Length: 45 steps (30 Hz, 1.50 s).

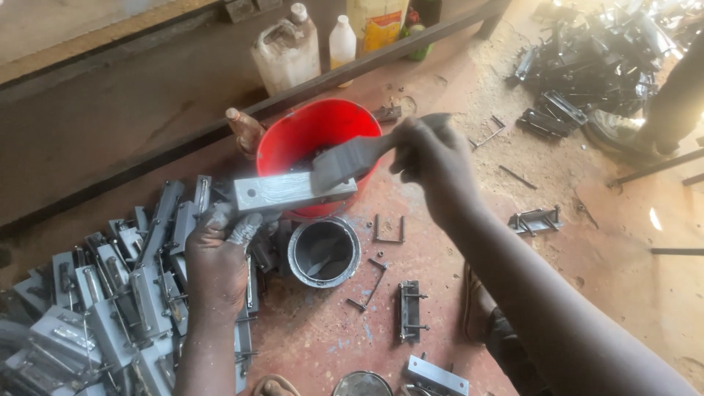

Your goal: Painting metal brackets with a brush and assembling them with bolts on a workshop floor.

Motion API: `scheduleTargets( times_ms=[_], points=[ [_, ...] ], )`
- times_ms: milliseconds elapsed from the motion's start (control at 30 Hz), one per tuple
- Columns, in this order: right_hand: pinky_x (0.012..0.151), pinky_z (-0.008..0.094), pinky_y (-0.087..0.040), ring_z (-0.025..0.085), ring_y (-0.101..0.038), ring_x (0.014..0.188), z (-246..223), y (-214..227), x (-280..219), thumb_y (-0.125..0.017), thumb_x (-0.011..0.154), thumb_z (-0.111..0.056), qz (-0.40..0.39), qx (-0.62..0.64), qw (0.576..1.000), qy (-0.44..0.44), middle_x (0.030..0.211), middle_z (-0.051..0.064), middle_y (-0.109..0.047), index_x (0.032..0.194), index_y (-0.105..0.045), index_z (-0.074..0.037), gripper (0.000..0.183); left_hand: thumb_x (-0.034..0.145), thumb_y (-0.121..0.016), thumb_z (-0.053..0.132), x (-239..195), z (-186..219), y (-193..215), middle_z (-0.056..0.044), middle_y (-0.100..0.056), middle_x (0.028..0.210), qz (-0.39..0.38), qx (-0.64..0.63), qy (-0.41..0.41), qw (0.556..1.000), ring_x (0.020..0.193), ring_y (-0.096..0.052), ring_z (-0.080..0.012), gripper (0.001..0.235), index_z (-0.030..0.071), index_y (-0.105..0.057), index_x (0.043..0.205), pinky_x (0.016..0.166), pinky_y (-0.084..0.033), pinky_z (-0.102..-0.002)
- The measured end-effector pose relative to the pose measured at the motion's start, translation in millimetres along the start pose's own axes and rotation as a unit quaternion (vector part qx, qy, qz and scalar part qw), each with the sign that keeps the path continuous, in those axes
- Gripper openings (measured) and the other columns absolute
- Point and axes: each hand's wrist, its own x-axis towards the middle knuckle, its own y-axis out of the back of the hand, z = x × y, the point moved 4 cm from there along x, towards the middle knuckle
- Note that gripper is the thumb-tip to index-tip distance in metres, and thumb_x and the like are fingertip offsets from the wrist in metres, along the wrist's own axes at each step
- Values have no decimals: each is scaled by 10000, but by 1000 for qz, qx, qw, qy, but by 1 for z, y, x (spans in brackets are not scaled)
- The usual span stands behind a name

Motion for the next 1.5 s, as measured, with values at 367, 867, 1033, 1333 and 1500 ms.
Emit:
scheduleTargets(
  times_ms=[367, 867, 1033, 1333, 1500],
  points=[
    [516, 243, -535, 197, -689, 619, 1, 2, 5, -642, 953, -262, 1, 1, 1000, -3, 674, 91, -623, 898, -658, -37, 233, 921, -684, 19, -6, -7, -12, -109, -779, 915, -1, 26, 60, 998, 971, -738, -229, 185, 82, -773, 1071, 920, -579, -435],
    [542, 210, -539, 170, -721, 676, 33, 10, 14, -669, 952, -290, -26, -30, 999, -33, 778, 89, -658, 1010, -651, -56, 242, 933, -583, 121, -1, -20, -12, -99, -648, 957, 192, -229, 297, 907, 773, -600, -235, 252, 84, -690, 1158, 677, -476, -374],
    [500, 219, -529, 200, -712, 624, 24, -26, -10, -706, 858, -215, -26, 22, 998, -50, 721, 124, -662, 931, -696, -37, 193, 929, -673, 185, -4, -64, -29, -153, -716, 977, 84, -325, 367, 867, 979, -752, -332, 183, 75, -673, 1076, 951, -567, -493],
    [492, 245, -506, 212, -726, 615, 24, -24, 0, -700, 838, -248, -86, -68, 994, -27, 689, 127, -660, 900, -709, -7, 249, 903, -752, 195, -3, -60, -12, -109, -703, 877, 101, -348, 335, 870, 924, -763, -294, 167, 83, -693, 1013, 1075, -479, -584],
    [536, 233, -508, 181, -711, 634, -7, -27, -3, -654, 875, -266, -77, -68, 995, 7, 690, 105, -654, 943, -717, -9, 274, 899, -745, 156, -5, -44, -11, -112, -741, 864, 126, -323, 327, 879, 887, -781, -275, 77, 95, -739, 945, 974, -594, -498]
  ],
)
